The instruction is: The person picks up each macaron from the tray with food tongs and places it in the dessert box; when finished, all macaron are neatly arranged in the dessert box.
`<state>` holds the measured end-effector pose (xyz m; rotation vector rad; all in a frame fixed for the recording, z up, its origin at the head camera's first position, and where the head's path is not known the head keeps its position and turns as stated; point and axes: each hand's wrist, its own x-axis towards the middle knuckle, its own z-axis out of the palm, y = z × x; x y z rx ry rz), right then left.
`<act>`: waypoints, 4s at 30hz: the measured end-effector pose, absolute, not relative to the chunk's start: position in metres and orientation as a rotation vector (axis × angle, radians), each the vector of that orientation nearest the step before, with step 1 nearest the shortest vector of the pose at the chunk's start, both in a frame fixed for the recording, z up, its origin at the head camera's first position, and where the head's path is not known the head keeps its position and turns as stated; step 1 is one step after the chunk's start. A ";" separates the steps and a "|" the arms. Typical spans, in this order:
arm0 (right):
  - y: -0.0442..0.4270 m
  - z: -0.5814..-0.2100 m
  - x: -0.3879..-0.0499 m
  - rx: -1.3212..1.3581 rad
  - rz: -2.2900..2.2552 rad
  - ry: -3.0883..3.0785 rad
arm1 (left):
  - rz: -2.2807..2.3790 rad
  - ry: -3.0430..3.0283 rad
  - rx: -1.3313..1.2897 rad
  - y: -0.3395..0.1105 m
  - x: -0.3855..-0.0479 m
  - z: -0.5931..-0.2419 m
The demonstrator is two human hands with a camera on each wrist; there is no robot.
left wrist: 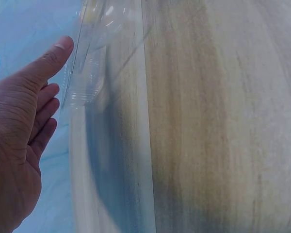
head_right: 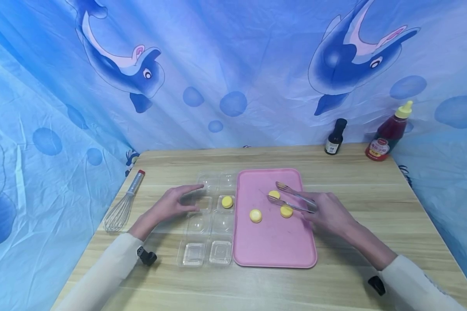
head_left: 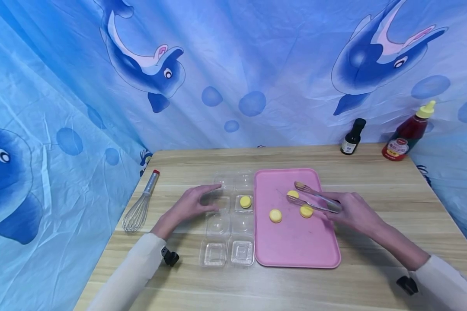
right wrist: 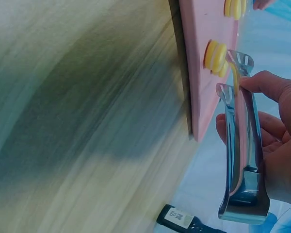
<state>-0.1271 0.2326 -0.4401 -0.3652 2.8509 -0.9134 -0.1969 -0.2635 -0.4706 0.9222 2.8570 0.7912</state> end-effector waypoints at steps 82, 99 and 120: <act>0.131 -0.423 -0.153 -1.045 -1.034 2.843 | 0.729 2.858 0.987 -0.259 -0.195 -0.470; 0.066 -0.431 -0.167 -1.093 -1.057 2.720 | 0.722 2.863 0.961 -0.259 -0.197 -0.473; 0.043 -0.433 -0.170 -1.076 -0.997 2.678 | 0.709 2.865 0.997 -0.258 -0.196 -0.471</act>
